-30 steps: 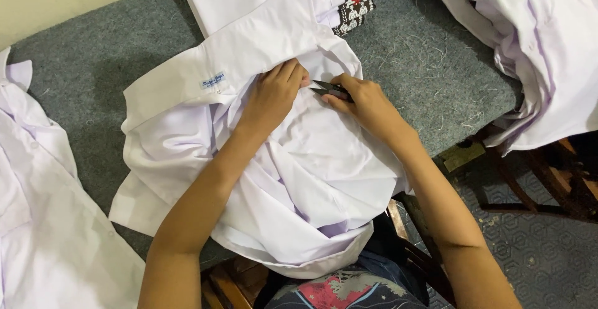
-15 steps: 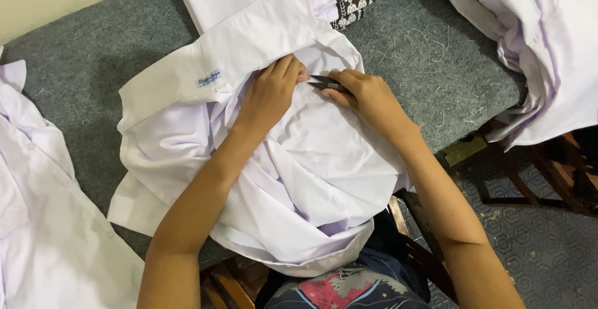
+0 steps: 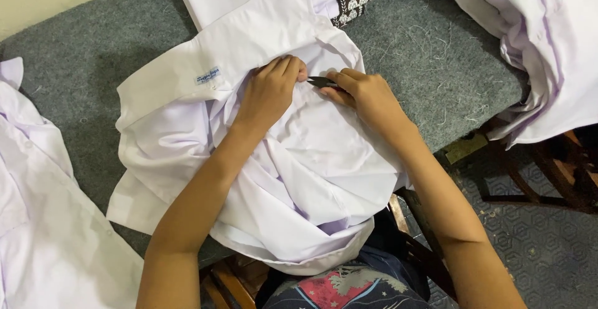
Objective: The person uses small scissors to trim loose threads from the seams and edges of a white shirt. They repeatedly adjust the shirt's position, fold the fabric, and cut threads along the collar, sleeves, and hem before laying the shirt flat.
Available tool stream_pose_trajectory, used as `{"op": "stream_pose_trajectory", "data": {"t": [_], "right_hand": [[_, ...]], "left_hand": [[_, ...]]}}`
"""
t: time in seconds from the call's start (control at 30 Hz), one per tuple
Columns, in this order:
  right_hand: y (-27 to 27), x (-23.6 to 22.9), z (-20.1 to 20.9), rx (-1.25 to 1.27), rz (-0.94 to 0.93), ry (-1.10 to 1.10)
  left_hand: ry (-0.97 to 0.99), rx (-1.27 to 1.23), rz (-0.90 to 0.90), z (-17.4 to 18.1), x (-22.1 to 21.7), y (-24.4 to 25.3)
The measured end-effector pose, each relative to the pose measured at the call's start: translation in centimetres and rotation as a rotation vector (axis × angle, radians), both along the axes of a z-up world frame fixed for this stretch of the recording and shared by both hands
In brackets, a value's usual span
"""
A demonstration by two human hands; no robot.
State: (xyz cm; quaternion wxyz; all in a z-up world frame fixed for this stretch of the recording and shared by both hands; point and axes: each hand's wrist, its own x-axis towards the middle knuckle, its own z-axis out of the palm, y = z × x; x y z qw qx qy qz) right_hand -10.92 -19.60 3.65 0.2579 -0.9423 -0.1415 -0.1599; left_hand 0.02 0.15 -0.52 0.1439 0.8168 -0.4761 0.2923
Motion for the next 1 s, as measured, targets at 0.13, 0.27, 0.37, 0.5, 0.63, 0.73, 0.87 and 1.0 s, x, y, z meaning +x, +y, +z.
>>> {"op": "stream_pose_trajectory", "data": {"t": [0.13,0.27,0.37,0.5,0.63,0.73,0.87,1.0], "right_hand": [[0.0,-0.1,-0.1,0.011,0.006,0.02],[0.0,-0.2,-0.5,-0.016,0.007,0.003],[0.0,-0.2,-0.7,-0.024,0.003,-0.005],[0.3,-0.2,-0.3,-0.024,0.001,-0.018],[0.2,-0.1,-0.3,-0.024,0.008,-0.019],[0.2,0.0,-0.3,-0.005,0.015,-0.015],[0.9,-0.4,1.0,0.077,-0.027,0.01],[-0.6,0.3,-1.6,0.22,-0.106,0.04]], "left_hand": [[0.006,-0.005,-0.001,-0.2,0.0,0.0],[0.019,-0.021,-0.019,-0.6,0.2,0.1],[0.01,-0.017,-0.015,-0.9,0.3,0.0],[-0.023,0.001,-0.005,-0.5,0.2,-0.1],[-0.004,-0.005,-0.018,-0.5,0.3,-0.1],[-0.02,-0.005,-0.01,-0.7,0.3,-0.2],[0.002,-0.004,-0.006,-1.1,0.4,-0.1],[0.067,-0.056,-0.02,-0.9,0.3,0.0]]}}
